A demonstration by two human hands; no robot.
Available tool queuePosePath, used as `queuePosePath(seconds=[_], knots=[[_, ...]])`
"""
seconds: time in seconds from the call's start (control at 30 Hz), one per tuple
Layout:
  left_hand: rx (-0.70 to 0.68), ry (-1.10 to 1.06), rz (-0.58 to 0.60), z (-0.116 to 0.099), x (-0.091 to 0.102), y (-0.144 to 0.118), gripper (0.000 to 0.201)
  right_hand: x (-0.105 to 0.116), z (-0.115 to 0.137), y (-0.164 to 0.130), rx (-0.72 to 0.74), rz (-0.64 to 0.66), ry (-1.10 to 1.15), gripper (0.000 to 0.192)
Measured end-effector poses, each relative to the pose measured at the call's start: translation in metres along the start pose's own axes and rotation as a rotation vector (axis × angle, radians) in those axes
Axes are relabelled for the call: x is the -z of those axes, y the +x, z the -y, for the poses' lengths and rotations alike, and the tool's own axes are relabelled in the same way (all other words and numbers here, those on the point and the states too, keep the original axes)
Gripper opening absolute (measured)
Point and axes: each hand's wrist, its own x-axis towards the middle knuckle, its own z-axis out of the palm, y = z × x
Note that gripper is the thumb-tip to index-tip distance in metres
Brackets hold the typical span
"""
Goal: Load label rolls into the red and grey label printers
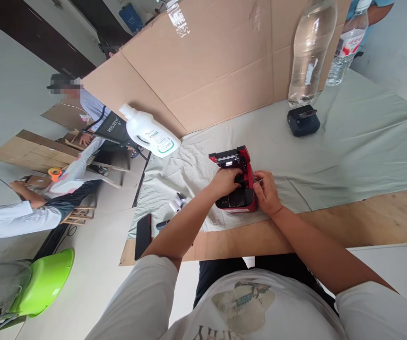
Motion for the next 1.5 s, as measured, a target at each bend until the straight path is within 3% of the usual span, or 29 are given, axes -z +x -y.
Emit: queuePosePath(seconds=[0.1,0.17,0.27,0.37,0.4,0.53,0.73,0.9,1.1,1.33,1.5], knots=[[-0.028,-0.156,-0.119,0.005,-0.005,-0.007,0.028,0.007,0.009,0.001,0.125,0.029,-0.096,0.047],[-0.087,-0.296,-0.258,0.008,-0.008,-0.016,0.021,0.011,0.015,0.000,0.219,0.082,-0.166,0.054],[-0.188,-0.459,-0.613,0.016,-0.011,-0.031,0.021,0.011,0.021,-0.004,0.353,0.161,-0.210,0.054],[-0.164,-0.475,-0.922,0.029,-0.011,-0.040,0.035,0.007,0.023,-0.008,0.404,0.186,-0.217,0.044],[-0.152,-0.479,-0.942,0.033,-0.011,-0.040,0.043,0.006,0.023,-0.008,0.392,0.196,-0.223,0.041],[-0.184,-0.649,-0.827,0.046,-0.022,-0.041,0.060,0.005,0.023,-0.010,0.322,0.215,-0.251,0.038],[-0.233,-0.697,-0.962,0.037,-0.055,-0.064,0.053,0.006,0.026,-0.011,0.369,0.161,-0.301,0.037],[-0.269,-0.583,-0.969,0.029,-0.078,-0.080,0.051,0.005,0.026,-0.008,0.293,0.147,-0.303,0.059],[-0.209,-0.489,-1.051,0.024,-0.102,-0.077,0.047,0.002,0.024,-0.003,0.301,0.144,-0.242,0.083],[-0.202,-0.438,-1.121,0.024,-0.110,-0.072,0.043,0.003,0.021,-0.007,0.354,0.142,-0.362,0.076],[-0.202,-0.449,-1.108,0.025,-0.110,-0.072,0.039,0.003,0.020,-0.005,0.342,0.133,-0.280,0.073]])
